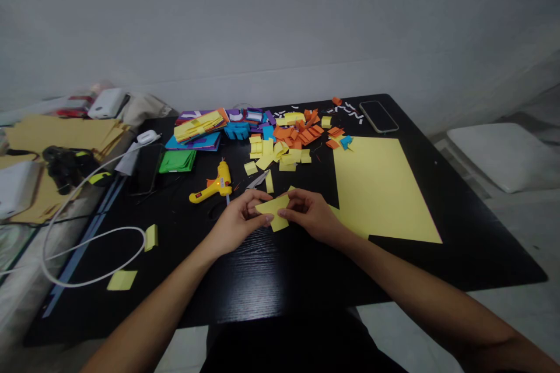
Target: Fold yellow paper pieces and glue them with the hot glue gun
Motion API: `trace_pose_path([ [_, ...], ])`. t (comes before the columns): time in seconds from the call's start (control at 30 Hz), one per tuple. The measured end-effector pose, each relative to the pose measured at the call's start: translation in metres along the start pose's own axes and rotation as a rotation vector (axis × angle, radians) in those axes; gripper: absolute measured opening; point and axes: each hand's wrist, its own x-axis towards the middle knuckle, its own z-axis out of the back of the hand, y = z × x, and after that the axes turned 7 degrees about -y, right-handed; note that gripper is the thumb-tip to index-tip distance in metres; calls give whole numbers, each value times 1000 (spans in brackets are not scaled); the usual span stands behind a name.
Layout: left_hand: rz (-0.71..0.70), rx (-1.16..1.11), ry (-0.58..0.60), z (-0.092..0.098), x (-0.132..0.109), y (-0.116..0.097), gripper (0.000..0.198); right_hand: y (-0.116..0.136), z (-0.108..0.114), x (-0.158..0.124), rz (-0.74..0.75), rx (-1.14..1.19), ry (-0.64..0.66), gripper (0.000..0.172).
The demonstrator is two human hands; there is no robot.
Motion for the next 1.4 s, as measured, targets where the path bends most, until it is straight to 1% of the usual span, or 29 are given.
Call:
trace_pose_path([
  [0.2,-12,12,43,7,1,-1,39,-3,1,3,-5,32,-14,41],
  [0.43,1,-32,79,13,1,-4,48,-4,3,4,16,-12,-27,38],
  [0.5,-11,-30,49,16,2,-7,48,-4,3,4,30,-10,-38,35],
  [0.53,-29,-28,15,17,2,-8,47,-5,3,4,45,-5,-48,32],
  [0.57,-54,-23,-30,18,3,-10,43,-5,4,4,71,-4,-60,29],
  [0.63,-95,-9,-115,18,4,-11,38,-5,4,4,174,-25,-95,18],
  [0.7,-91,11,-153,14,4,-12,40,-5,5,3,308,-86,-145,6],
  [0.73,-68,19,-147,11,3,-12,43,-5,5,3,364,-119,-175,3],
  [0.77,-53,28,-141,7,2,-11,45,-6,5,3,403,-147,-201,7],
  [0.83,-46,42,-127,-1,-1,-10,44,-7,5,3,422,-175,-214,12],
  [0.97,-18,-23,-103,-12,-3,-6,39,-5,4,1,382,-150,-116,14],
  [1.03,-9,-23,-121,-13,-2,-3,36,-2,2,-2,344,-135,-76,13],
  [1.1,-23,-18,-162,-13,-1,0,35,1,0,-5,258,-108,-73,11],
  [1.13,-34,-16,-181,-12,-1,1,34,2,0,-6,200,-75,-74,5],
  [1.17,-42,-13,-193,-12,-1,2,34,2,-2,-6,151,-28,-74,10],
  [1.23,-53,-1,-199,-12,-1,4,33,1,-4,-6,87,28,-86,30],
  [1.27,-53,7,-197,-12,-1,4,33,0,-4,-5,70,27,-86,36],
  [1.4,-56,68,-157,-13,-2,3,28,-4,-5,-2,65,-14,-88,38],
])
